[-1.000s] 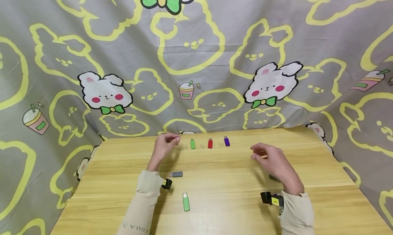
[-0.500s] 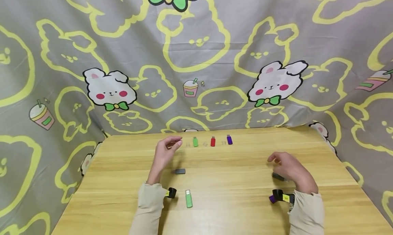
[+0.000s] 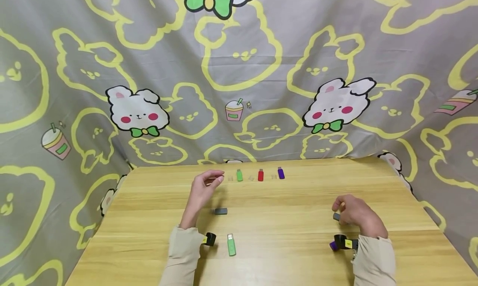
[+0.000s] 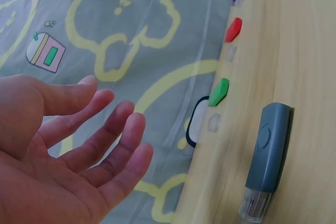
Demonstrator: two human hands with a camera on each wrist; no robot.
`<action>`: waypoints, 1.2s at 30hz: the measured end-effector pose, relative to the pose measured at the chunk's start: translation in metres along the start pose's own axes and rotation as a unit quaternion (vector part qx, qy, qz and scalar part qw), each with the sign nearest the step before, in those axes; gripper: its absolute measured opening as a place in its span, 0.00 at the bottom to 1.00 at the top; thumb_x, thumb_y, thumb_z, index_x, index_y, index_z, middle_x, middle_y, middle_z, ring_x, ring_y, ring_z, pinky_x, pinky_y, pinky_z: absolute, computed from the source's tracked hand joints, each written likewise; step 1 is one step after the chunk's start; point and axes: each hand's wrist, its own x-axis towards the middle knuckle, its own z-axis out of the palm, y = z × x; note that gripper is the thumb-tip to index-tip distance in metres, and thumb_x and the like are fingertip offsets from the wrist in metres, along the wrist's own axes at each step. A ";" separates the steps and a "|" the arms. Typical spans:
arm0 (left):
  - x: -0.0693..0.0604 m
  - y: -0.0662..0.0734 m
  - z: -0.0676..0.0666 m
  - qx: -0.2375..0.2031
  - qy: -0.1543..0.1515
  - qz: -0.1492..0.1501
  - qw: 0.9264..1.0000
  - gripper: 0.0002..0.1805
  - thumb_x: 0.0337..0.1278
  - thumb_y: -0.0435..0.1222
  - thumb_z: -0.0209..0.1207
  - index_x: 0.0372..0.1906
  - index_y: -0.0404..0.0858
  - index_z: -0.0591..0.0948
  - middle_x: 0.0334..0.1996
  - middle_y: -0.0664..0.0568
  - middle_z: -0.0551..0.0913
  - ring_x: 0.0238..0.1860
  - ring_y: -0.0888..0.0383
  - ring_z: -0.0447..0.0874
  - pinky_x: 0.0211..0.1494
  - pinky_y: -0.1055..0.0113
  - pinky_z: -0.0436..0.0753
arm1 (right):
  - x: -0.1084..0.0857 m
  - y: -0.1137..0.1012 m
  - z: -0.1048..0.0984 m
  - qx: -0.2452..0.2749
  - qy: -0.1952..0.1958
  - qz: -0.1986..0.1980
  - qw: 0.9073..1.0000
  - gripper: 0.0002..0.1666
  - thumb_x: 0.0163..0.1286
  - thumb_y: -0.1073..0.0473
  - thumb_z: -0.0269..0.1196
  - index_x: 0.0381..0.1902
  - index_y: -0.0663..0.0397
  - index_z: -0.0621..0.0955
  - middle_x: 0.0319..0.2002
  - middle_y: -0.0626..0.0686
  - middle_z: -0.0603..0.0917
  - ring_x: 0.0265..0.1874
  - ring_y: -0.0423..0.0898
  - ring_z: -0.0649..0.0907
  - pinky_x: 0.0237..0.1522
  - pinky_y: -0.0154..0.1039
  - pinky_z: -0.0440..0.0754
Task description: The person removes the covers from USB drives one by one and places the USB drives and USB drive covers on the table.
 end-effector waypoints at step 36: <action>0.008 -0.034 0.040 -0.006 -0.061 0.013 0.998 0.10 0.69 0.28 0.62 0.50 0.26 0.85 0.48 0.38 0.86 0.51 0.39 0.84 0.55 0.54 0.84 | 0.016 -0.054 0.022 0.066 0.114 -0.181 0.975 0.11 0.65 0.71 0.68 0.46 0.60 0.86 0.38 0.53 0.84 0.36 0.50 0.86 0.34 0.39 0.84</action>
